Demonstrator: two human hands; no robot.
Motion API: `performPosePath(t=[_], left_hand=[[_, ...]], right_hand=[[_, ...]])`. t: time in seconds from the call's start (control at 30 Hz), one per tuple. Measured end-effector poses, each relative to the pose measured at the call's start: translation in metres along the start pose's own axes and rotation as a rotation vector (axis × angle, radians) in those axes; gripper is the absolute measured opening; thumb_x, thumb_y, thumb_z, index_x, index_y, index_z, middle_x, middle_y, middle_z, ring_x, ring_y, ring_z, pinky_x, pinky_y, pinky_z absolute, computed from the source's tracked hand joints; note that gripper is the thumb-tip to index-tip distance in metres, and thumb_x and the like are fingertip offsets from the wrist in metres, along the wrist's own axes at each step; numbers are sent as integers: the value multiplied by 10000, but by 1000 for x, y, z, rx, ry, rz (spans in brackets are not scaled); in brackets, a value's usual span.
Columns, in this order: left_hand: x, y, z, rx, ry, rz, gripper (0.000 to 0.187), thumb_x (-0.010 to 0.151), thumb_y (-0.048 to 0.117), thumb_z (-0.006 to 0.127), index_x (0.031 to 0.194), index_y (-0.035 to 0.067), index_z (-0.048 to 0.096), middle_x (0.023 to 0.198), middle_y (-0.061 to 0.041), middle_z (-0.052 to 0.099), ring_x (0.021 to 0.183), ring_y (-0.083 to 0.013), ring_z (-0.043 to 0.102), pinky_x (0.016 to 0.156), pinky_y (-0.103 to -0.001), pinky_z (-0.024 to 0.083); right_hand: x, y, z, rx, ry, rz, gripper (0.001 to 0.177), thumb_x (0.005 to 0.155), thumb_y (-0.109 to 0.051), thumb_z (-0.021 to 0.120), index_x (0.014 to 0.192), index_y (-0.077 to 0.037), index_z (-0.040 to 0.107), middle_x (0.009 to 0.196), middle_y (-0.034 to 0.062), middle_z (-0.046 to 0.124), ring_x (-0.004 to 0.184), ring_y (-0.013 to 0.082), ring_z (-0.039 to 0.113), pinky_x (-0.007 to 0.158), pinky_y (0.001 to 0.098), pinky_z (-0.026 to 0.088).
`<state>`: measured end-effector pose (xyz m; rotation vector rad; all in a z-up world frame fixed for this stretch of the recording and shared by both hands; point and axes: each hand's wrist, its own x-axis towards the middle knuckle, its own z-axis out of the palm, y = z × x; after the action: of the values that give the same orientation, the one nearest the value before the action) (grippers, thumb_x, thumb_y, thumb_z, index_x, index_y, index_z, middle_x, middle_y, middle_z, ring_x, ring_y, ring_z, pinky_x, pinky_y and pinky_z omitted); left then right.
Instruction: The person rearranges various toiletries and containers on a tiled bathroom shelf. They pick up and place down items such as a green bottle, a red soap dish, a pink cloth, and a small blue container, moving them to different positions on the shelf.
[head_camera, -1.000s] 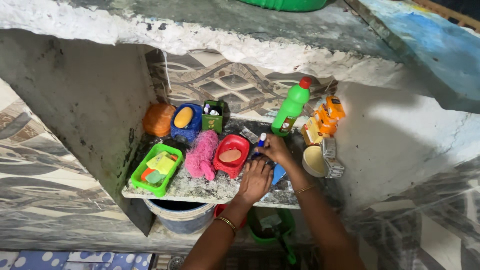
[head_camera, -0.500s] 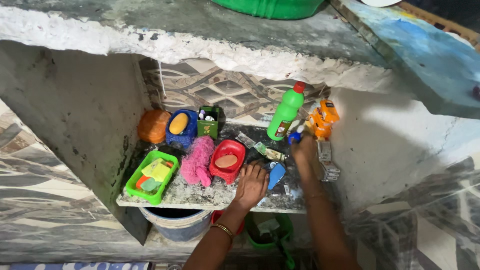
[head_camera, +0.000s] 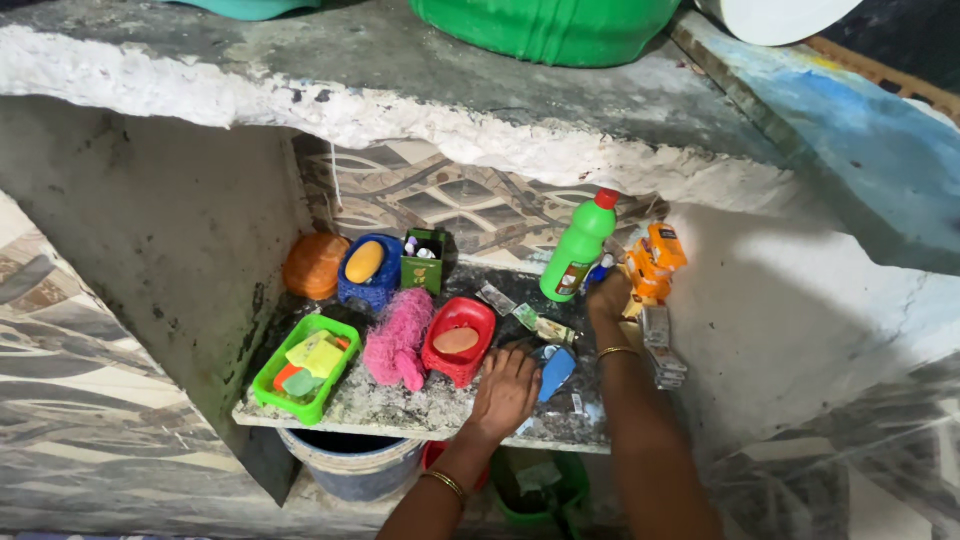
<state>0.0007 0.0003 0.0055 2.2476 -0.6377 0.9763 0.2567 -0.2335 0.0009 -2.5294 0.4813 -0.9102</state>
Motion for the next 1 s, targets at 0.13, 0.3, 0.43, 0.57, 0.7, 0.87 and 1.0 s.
performPosePath(t=[0.13,0.3,0.43,0.57,0.7,0.87,1.0], left_hand=[[1,-1,-1,-11,-22,0,217,985,184,576,1070,-5,641,1254,-195,609,1212,-361,529,1060,-526,372],[0,1,-5,5,-2,11,210,986,184,575,1055,-3,643,1232,-199,612,1234,-363,529,1076,-529,368],[3,1,-6,2,-16,4,220,988,190,573,1056,-7,643,1228,-199,612,1229,-366,526,1066,-527,369],[2,0,-3,-12,-30,-10,214,993,190,564,1054,1,641,1230,-193,608,1230,-361,527,1062,-529,369],[0,-1,0,3,-16,-5,217,998,199,561,1049,2,638,1256,-194,607,1232,-355,530,1057,-532,367],[-2,-1,1,-7,-52,-20,227,1004,195,560,1068,-7,640,1263,-198,604,1242,-366,520,1060,-537,371],[-2,-2,0,-22,-21,3,231,1006,192,560,1079,-13,640,1270,-202,601,1272,-366,516,1070,-541,369]], right_hand=[[1,1,3,62,27,-48,166,879,-190,739,869,-25,734,910,233,734,882,417,724,784,511,575],[-4,6,2,-9,-67,27,250,777,-246,814,819,-12,737,875,218,731,828,396,728,761,491,572],[-16,-3,-9,206,-22,-7,192,880,-210,766,857,-22,731,847,207,741,797,396,738,710,500,580],[-43,-24,-23,509,-405,121,390,760,-342,837,929,-9,721,901,230,732,842,426,725,730,521,566],[-58,-53,-29,286,-152,5,651,619,-467,919,1024,-3,704,1002,249,721,924,438,714,771,527,562],[-59,-58,-25,193,-147,103,787,618,-517,923,1136,15,659,1139,290,681,1045,458,679,896,532,549],[-57,-50,-10,163,-99,96,830,602,-510,941,1133,51,639,1148,307,659,1046,467,665,890,538,541]])
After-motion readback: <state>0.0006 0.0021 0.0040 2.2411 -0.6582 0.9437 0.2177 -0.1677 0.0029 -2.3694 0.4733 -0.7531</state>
